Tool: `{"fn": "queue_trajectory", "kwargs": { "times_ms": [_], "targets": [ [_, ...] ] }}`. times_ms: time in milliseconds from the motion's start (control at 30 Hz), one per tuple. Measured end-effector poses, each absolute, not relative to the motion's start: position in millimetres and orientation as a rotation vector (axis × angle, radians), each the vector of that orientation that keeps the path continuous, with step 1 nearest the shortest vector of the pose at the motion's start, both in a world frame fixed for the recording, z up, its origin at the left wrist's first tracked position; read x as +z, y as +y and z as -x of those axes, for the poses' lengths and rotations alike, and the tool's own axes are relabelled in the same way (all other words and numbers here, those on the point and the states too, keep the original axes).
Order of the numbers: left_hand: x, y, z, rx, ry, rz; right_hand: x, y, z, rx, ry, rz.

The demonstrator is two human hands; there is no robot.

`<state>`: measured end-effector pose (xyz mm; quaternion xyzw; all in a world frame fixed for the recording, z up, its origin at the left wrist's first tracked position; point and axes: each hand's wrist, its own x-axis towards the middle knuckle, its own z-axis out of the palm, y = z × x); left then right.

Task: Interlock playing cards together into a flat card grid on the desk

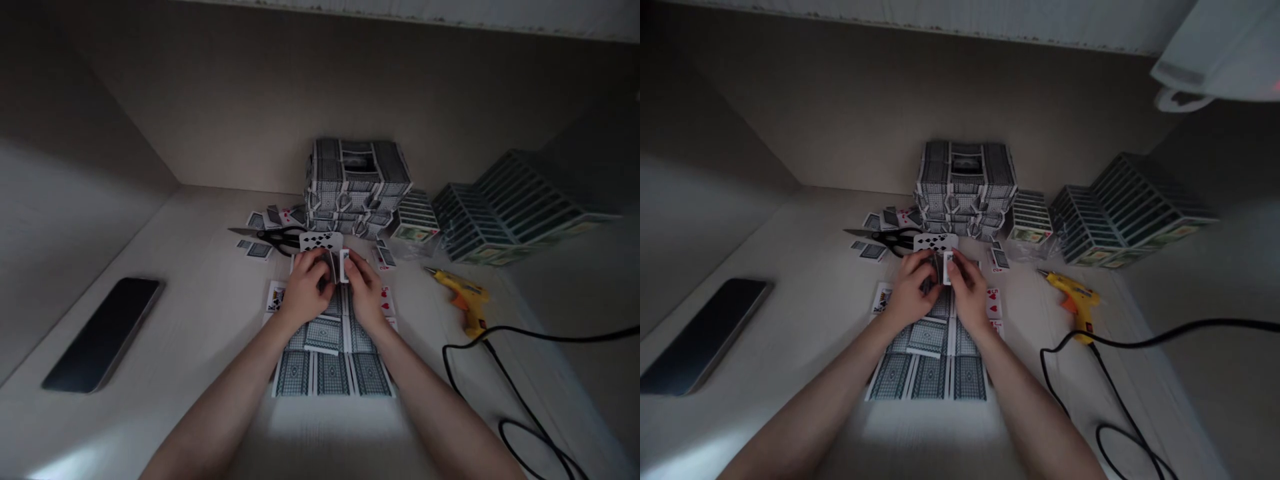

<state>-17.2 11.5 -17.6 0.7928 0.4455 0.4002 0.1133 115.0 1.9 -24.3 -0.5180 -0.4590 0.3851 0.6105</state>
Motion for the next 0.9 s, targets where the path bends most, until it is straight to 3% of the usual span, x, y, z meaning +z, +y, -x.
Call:
{"fn": "queue_trajectory", "kwargs": {
  "times_ms": [900],
  "targets": [
    [-25,16,17,1.129,1.266,-2.21,-20,1,-113,0.889,-1.162,1.192]
  ]
}}
